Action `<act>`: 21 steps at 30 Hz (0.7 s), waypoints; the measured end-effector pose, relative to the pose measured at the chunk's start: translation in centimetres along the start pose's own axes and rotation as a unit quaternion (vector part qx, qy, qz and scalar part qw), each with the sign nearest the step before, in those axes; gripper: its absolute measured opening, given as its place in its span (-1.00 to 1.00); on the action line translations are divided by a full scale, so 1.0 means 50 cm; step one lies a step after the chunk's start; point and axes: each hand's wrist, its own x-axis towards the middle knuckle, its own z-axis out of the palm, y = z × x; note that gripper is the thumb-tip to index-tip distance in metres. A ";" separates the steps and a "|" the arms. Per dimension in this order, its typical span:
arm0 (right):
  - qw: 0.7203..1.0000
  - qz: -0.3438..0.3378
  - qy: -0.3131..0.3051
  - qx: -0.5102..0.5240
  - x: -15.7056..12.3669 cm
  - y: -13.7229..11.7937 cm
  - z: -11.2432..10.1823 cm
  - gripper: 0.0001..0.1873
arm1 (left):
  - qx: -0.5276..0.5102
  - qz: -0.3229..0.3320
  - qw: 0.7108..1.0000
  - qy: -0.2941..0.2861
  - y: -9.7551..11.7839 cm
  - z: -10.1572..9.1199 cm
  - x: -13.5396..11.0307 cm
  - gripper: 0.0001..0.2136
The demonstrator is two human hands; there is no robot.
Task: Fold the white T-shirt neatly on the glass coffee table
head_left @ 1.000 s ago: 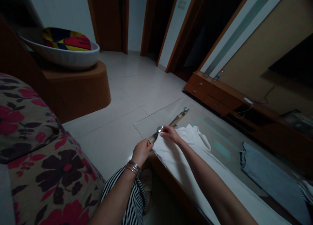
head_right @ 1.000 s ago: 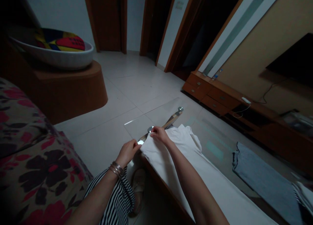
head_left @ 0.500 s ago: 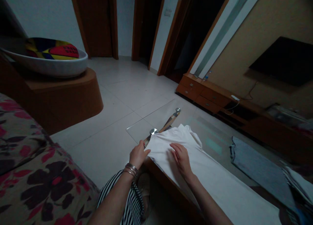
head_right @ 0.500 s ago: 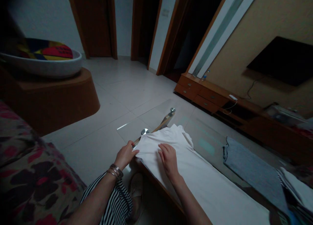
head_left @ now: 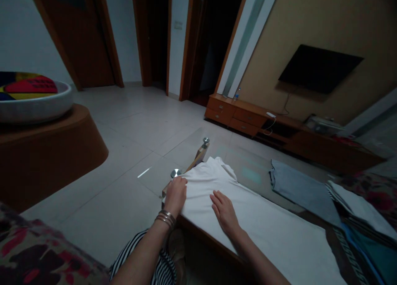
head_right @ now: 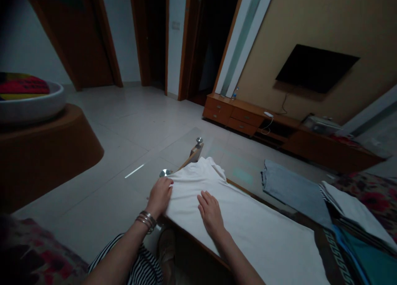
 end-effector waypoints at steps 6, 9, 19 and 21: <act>0.990 0.091 -0.014 0.109 0.088 0.045 -0.040 -0.74 | -0.017 0.107 0.983 -0.148 0.096 0.061 0.092 -0.83; 0.981 0.165 0.037 0.095 0.211 0.118 -0.050 -0.75 | -0.005 0.092 0.977 -0.192 0.080 0.090 0.094 -0.84; 0.942 0.334 -0.013 0.043 0.445 0.229 0.015 -0.91 | -0.001 0.109 0.977 -0.183 0.058 0.121 0.100 -0.63; 0.948 0.312 -0.015 0.067 0.417 0.217 -0.020 -0.83 | 0.003 0.098 0.978 -0.186 0.065 0.122 0.105 -0.61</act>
